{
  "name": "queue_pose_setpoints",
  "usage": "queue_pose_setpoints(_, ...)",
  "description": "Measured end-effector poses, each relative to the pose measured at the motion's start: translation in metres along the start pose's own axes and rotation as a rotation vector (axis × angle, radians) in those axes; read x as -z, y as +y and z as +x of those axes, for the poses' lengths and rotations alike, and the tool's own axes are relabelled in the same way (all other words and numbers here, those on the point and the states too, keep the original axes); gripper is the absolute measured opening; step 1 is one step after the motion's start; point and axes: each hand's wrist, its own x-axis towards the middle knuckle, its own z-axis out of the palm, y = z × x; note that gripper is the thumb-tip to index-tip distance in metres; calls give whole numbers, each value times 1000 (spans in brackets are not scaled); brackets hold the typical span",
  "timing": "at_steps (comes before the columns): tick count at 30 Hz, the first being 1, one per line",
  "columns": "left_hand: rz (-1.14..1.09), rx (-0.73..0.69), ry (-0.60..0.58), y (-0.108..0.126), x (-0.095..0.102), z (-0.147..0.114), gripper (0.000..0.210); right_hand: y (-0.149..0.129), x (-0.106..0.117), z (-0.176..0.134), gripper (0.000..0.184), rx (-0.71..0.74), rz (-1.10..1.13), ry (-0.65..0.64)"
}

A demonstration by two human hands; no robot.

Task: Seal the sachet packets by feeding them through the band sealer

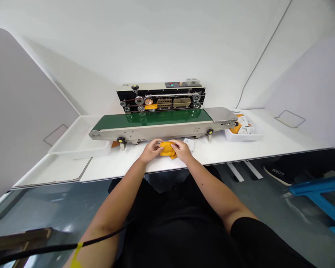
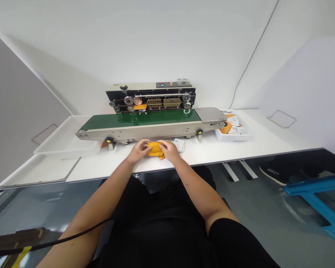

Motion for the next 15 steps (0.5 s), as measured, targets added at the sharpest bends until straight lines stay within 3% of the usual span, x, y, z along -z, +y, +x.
queue_pose_setpoints(7, -49, 18, -26, -1, 2, 0, 46, -9, 8, 4, 26, 11, -90, -80)
queue_pose_setpoints(11, -89, -42, 22, -2, 3, -1, 48, -15, 49, 39, 22, -76, -50, -184)
queue_pose_setpoints(13, -82, -61, 63, -1, 4, -1, 51, -15, 85, 71, 24, -135, 83, -41)
queue_pose_setpoints(15, -73, -77, 83, 0, 5, -1, 51, -11, 127, 106, 27, -184, 219, 261)
